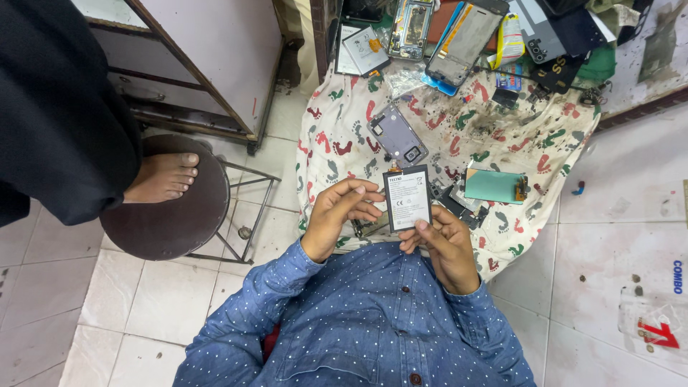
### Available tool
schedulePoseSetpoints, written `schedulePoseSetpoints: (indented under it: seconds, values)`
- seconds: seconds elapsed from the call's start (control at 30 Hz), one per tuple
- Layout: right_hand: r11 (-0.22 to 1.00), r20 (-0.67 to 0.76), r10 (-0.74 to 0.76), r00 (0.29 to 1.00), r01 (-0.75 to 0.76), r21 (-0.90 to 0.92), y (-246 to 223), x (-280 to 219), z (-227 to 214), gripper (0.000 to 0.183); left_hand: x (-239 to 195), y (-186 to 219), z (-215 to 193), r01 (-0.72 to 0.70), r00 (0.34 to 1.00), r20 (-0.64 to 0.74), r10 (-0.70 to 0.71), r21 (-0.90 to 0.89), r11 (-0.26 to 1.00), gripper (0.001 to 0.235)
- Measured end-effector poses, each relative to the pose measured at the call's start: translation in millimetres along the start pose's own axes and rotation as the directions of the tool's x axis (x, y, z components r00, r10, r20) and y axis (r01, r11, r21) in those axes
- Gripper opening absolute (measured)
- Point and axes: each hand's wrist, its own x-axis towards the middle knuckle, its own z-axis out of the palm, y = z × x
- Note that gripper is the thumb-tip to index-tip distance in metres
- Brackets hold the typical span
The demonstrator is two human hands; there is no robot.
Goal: The person disassembles a smartphone using a metal prying tool, removes the battery, and handles several internal components and replacement parts. They place the removed battery and other parts on the work surface and continue to manipulate the phone chassis and components.
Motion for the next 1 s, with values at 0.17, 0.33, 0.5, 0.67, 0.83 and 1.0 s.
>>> schedulePoseSetpoints:
  seconds: [0.17,0.33,0.5,0.67,0.83,1.0]
  values:
    - [0.997,0.018,-0.003,1.0,0.004,-0.081,-0.7,-0.7,2.5,0.03,-0.7,-5.3,8.2,-0.028,1.0,0.011,0.027,0.039,0.999,0.028]
    - [0.986,0.02,0.012,1.0,-0.008,-0.165,2.1,-2.0,2.1,0.033,-2.6,-9.6,7.5,-0.049,0.999,0.002,0.049,0.043,0.998,0.027]
    - [0.973,0.108,0.09,0.99,-0.064,-0.222,-8.8,11.0,-8.6,0.033,1.2,-8.1,1.5,-0.05,0.999,-0.004,0.05,0.057,0.997,0.029]
    - [0.933,0.047,-0.05,0.998,0.064,-0.355,-46.3,73.6,-16.9,0.029,7.0,0.5,-7.9,0.014,0.996,-0.094,-0.008,0.07,0.997,0.032]
    - [0.926,0.074,-0.222,0.972,0.234,-0.296,-86.4,142.5,-7.4,0.021,6.4,3.2,-17.1,-0.013,0.999,-0.049,0.018,0.084,0.996,0.032]
    - [0.907,0.086,-0.282,0.956,0.294,-0.301,-96.9,143.3,11.5,0.024,7.6,4.3,-25.3,-0.042,0.998,-0.033,0.045,0.09,0.995,0.03]
